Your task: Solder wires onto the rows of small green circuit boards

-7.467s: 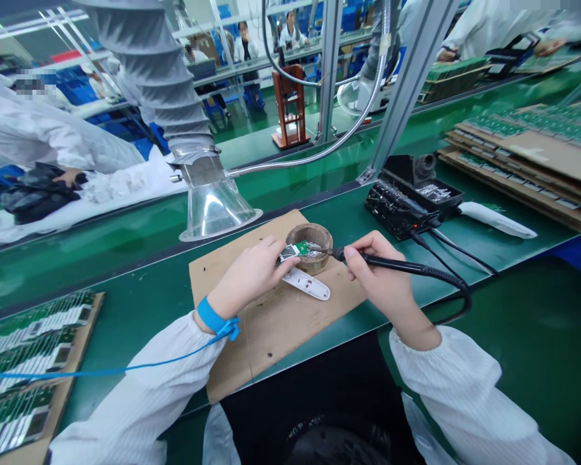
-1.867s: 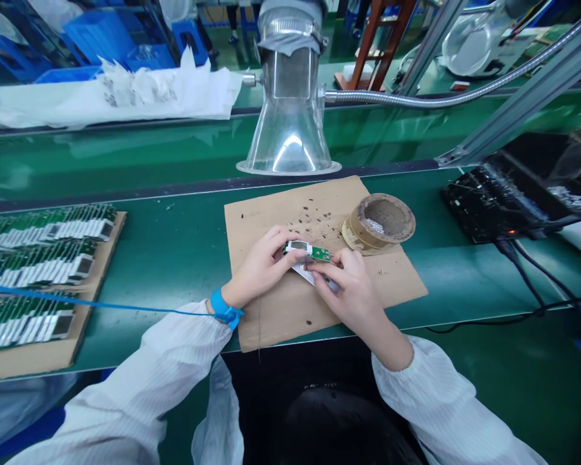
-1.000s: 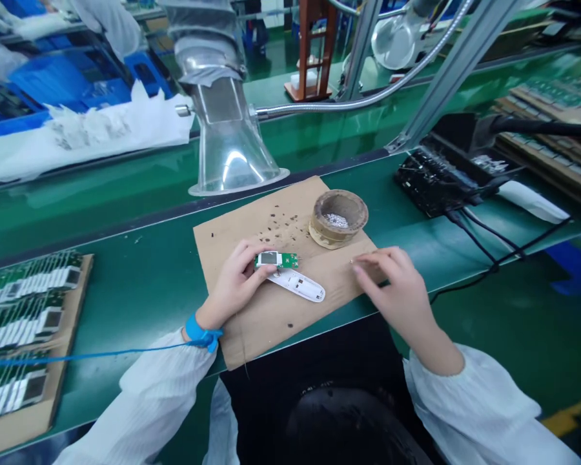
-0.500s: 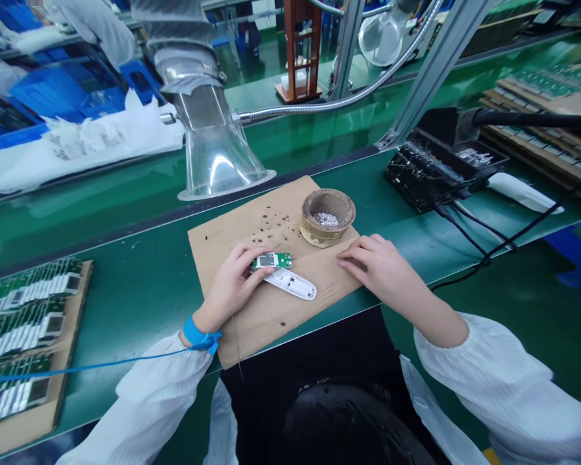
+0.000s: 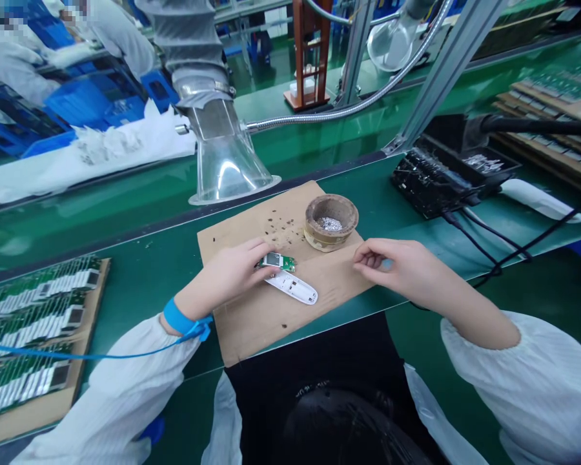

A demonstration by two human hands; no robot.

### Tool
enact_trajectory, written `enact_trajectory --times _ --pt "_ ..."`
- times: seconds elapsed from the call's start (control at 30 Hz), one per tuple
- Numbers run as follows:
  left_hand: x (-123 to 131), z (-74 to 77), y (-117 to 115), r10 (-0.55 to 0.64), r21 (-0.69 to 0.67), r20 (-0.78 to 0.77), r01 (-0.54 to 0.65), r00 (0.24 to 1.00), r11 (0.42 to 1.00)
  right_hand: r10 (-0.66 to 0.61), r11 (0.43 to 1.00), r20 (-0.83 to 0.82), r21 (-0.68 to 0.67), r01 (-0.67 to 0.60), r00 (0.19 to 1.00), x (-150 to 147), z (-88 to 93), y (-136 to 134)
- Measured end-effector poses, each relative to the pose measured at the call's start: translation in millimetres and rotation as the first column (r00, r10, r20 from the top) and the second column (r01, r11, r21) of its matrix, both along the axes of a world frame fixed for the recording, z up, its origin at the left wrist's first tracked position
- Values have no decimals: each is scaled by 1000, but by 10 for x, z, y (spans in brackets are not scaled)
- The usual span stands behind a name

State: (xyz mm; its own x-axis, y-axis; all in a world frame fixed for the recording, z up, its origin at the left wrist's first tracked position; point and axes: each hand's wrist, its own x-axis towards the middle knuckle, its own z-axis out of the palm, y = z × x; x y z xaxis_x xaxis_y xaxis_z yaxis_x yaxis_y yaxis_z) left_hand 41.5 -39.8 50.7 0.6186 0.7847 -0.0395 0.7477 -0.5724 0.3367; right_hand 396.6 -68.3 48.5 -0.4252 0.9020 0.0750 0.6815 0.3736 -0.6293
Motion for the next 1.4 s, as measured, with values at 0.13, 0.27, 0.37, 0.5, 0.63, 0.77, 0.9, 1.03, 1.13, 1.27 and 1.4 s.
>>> enact_trajectory --times 0.13,0.27,0.37,0.5,0.63,0.77,0.9,1.03,1.13,1.27,1.4 --pt "-44 83 68 -44 13 33 44 998 999 38 999 -136 39 -33 990 -39 201 4" --pt "-30 0 140 -13 29 240 6 971 1000 40 992 -204 124 -15 978 -104 242 118" --pt "46 -138 211 -5 75 363 -24 932 997 53 978 -204 207 -10 978 -170 200 211" --pt "183 -319 300 -10 87 487 -37 873 996 93 957 -166 286 -42 982 -257 169 291" --pt "296 -414 372 44 70 557 -99 829 993 145 927 -104 363 -98 984 -283 198 393" --pt "353 -420 431 82 48 583 -135 808 990 235 871 58 430 -236 970 -251 197 542" --pt "373 -416 448 108 41 599 -165 794 985 220 850 196 442 -286 956 -205 134 600" --pt "391 -437 449 118 18 613 -163 781 986 228 847 203 441 -297 952 -168 114 549" --pt "400 -435 463 93 36 617 -146 781 989 299 802 196 479 -357 934 -169 154 515" --pt "400 -395 482 41 83 617 -117 786 990 286 817 208 457 -351 936 -201 206 509" --pt "401 -365 493 16 95 617 -95 787 991 263 841 137 453 -296 955 -218 163 521"
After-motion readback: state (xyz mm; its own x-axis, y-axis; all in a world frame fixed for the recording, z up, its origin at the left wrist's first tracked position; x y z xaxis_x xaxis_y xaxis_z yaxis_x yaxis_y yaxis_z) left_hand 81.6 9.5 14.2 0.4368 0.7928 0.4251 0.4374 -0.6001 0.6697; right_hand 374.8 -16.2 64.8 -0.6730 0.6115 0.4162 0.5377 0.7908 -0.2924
